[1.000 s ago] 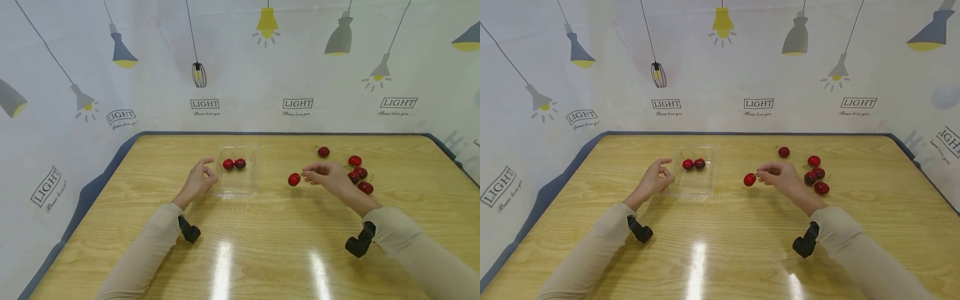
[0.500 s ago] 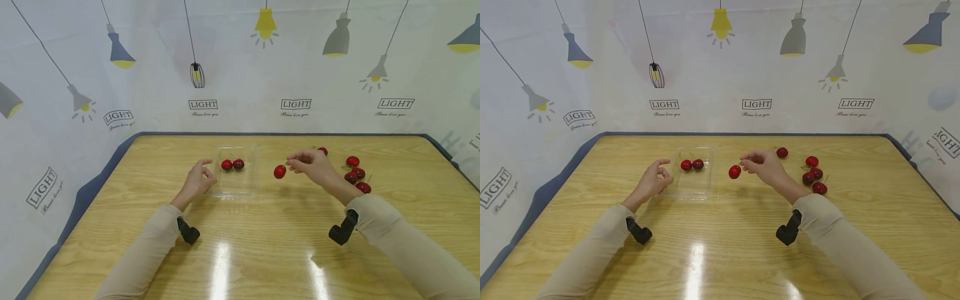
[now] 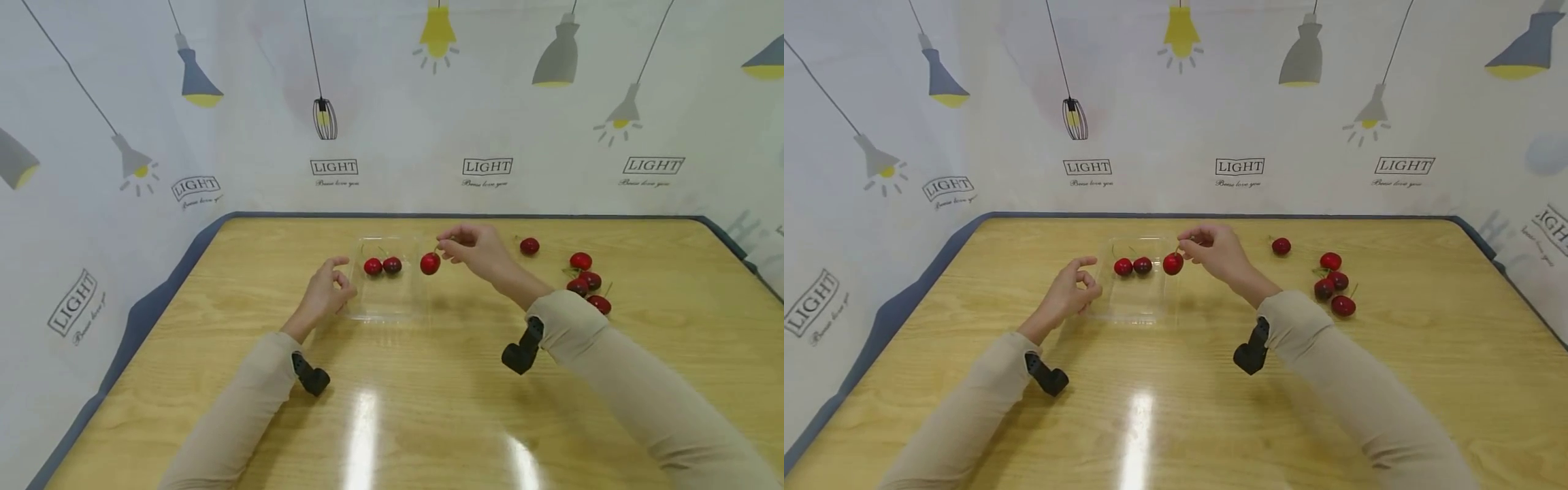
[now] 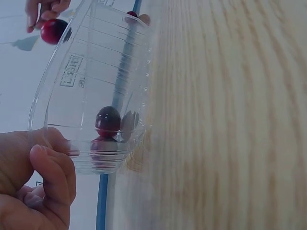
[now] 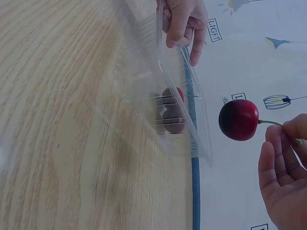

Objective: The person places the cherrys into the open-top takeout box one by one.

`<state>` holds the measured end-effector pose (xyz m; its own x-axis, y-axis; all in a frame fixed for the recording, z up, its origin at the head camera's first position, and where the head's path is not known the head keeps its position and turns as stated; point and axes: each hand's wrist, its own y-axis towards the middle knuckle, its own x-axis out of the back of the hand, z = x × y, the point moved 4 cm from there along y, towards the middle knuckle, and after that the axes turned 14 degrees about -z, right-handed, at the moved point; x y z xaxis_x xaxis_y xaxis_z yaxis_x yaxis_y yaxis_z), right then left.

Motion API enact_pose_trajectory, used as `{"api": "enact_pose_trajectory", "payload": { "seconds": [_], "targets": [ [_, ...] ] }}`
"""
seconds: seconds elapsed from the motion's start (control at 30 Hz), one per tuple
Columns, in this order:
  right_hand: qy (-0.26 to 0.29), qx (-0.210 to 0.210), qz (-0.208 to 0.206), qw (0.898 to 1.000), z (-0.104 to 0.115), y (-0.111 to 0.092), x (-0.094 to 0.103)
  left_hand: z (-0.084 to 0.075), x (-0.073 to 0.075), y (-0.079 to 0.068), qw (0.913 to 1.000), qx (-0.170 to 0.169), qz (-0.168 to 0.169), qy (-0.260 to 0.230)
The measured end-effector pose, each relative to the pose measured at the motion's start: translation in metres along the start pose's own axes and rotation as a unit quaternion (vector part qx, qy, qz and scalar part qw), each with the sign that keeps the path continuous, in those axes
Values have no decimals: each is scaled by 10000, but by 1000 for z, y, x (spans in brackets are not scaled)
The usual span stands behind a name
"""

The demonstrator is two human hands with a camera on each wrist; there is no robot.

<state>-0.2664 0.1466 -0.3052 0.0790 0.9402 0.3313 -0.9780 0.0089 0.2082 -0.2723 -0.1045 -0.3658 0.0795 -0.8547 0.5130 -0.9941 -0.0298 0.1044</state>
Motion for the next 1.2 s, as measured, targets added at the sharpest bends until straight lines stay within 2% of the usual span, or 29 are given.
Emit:
{"api": "enact_pose_trajectory", "payload": {
  "seconds": [0.23, 0.63, 0.77, 0.87, 1.2],
  "targets": [
    [-34, -10, 106, 9999, 5, 7, -22, 0, -1, -2, 10000, -66, -38, -36],
    [-478, 71, 440, 9979, 0, 22, -68, -1, -1, -3, 9999, -115, -71, 70],
    [-767, 150, 455, 9959, 1, 27, -76, -3, -1, -2, 9999, -89, -58, 77],
    [-787, 161, 484, 9956, 2, 30, -81, -3, -1, -1, 9999, -79, -67, 79],
    [-855, -182, 705, 9937, -5, 33, -95, -2, -2, -2, 9999, 45, -39, 100]
  ]
}}
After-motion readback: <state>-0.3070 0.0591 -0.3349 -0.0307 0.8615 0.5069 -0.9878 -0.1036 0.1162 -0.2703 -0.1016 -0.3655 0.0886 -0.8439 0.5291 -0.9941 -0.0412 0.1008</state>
